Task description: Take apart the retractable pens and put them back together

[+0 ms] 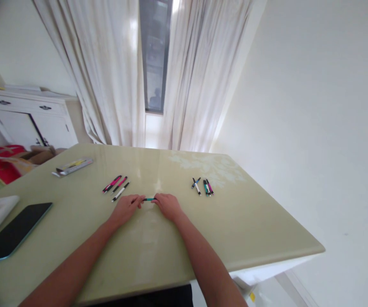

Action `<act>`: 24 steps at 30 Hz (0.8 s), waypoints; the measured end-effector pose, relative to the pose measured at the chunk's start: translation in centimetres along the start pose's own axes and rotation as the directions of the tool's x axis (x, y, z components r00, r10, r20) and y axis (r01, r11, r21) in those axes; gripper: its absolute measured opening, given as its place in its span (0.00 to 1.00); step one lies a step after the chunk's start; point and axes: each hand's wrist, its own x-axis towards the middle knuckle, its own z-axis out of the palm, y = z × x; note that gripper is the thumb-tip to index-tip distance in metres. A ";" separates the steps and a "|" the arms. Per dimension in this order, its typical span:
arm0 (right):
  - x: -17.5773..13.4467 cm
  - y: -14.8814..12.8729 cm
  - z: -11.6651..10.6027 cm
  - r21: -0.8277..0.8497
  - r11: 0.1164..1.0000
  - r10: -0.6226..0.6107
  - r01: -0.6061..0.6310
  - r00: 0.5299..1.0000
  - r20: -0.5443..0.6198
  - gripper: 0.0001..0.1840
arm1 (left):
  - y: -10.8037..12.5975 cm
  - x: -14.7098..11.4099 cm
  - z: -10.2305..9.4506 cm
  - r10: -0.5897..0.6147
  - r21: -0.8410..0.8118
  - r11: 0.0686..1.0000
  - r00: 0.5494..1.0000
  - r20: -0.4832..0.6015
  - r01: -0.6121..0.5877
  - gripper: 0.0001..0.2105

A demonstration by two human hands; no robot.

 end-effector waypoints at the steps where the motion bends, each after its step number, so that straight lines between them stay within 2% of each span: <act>1: 0.0 0.0 0.0 -0.003 1.000 -0.014 0.014 1.000 -0.004 0.19 | 0.1 -0.1 0.0 -0.019 0.012 1.000 1.000 -0.006 0.019 0.27; 3: -0.1 -0.1 0.0 -0.004 1.000 -0.023 0.023 1.000 -0.019 0.19 | 0.3 -0.1 0.1 -0.025 0.021 0.999 1.000 -0.011 0.026 0.30; 7: -0.1 0.0 0.2 -0.005 0.998 0.065 -0.066 0.996 -0.063 0.19 | 0.7 -0.1 0.1 0.034 -0.006 0.999 0.999 -0.024 -0.034 0.21; 9: 0.0 0.1 0.2 0.001 0.996 0.089 -0.089 0.994 -0.069 0.20 | 0.6 0.0 0.1 0.056 -0.004 0.998 0.997 -0.048 -0.056 0.20; 16: 0.0 0.3 0.2 0.051 0.997 0.064 -0.058 0.991 -0.120 0.17 | -0.2 0.1 0.1 0.024 0.050 0.999 0.999 -0.030 -0.022 0.30; 21: 0.0 0.2 0.0 0.055 0.997 0.068 -0.061 0.990 -0.127 0.15 | -0.1 0.3 0.3 0.058 0.026 0.998 0.997 -0.045 -0.057 0.20; 24: 0.1 0.4 0.1 0.075 0.996 0.064 -0.056 0.992 -0.110 0.14 | -0.1 0.3 0.3 0.119 -0.001 0.993 0.992 -0.042 -0.119 0.16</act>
